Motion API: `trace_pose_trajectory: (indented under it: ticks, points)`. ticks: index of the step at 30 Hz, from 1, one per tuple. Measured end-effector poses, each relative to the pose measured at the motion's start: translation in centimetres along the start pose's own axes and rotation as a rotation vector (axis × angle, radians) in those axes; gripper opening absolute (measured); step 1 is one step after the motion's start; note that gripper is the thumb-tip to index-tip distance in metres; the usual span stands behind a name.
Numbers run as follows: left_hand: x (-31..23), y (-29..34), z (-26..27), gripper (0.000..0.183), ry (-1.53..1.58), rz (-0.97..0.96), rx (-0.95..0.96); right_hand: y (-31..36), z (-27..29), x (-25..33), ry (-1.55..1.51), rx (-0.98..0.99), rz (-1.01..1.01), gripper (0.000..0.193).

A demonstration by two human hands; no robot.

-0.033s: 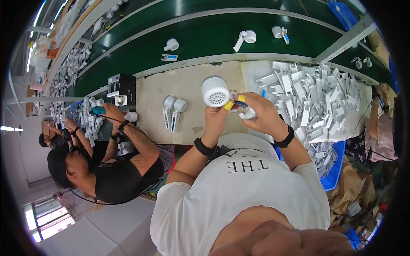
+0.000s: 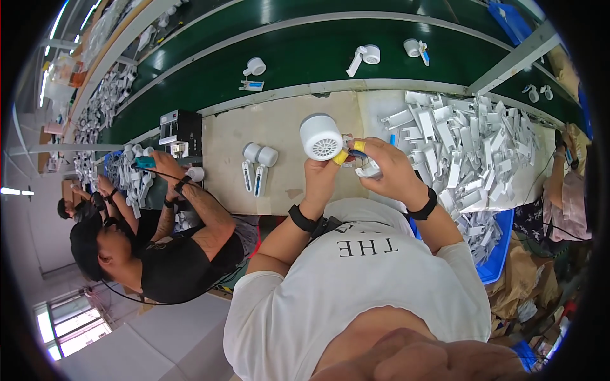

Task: The person picks up a fan head and a handle, fits them together, and places the assembly on the table. They repeat this process multiple times, occasionally placing completed units onto the conveyor belt.

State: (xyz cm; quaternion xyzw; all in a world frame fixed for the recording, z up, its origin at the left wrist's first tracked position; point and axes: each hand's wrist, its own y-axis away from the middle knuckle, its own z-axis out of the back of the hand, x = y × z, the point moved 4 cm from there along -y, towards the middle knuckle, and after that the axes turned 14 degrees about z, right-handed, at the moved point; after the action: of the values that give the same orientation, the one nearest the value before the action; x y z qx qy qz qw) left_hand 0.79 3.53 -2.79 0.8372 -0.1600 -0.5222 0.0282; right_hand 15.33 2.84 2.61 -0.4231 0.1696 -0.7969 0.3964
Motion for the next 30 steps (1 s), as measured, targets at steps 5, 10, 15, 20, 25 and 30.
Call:
trace_pose_trajectory:
  ticks: [5, 10, 15, 20, 25, 30]
  points:
    - [-0.2, 0.4, 0.6, 0.021, -0.255, -0.161, -0.097, 0.5, -0.5, 0.2, -0.077, -0.001, -0.297, 0.055]
    - [-0.4, -0.4, 0.5, 0.021, -0.115, -0.042, -0.09, 0.6, -0.1, -1.4, -0.427, -0.158, -0.388, 0.057]
    - [0.5, -0.6, 0.5, 0.026, 0.139, 0.099, -0.067, -1.6, 1.2, -0.2, 0.133, 0.125, -0.123, 0.07]
    - [1.5, -0.1, 0.4, 0.025, 0.224, 0.138, -0.028, -2.5, -0.4, -0.5, 0.182, 0.196, -0.008, 0.072]
    - [1.8, 0.4, -0.4, 0.023, 0.191, 0.101, -0.07, -3.0, -1.1, -0.7, 0.098, 0.153, -0.035, 0.071]
    - [1.9, -0.5, -0.1, 0.027, 0.049, -0.047, -0.168, -3.1, -2.9, -1.8, -0.182, 0.1, -0.271, 0.068]
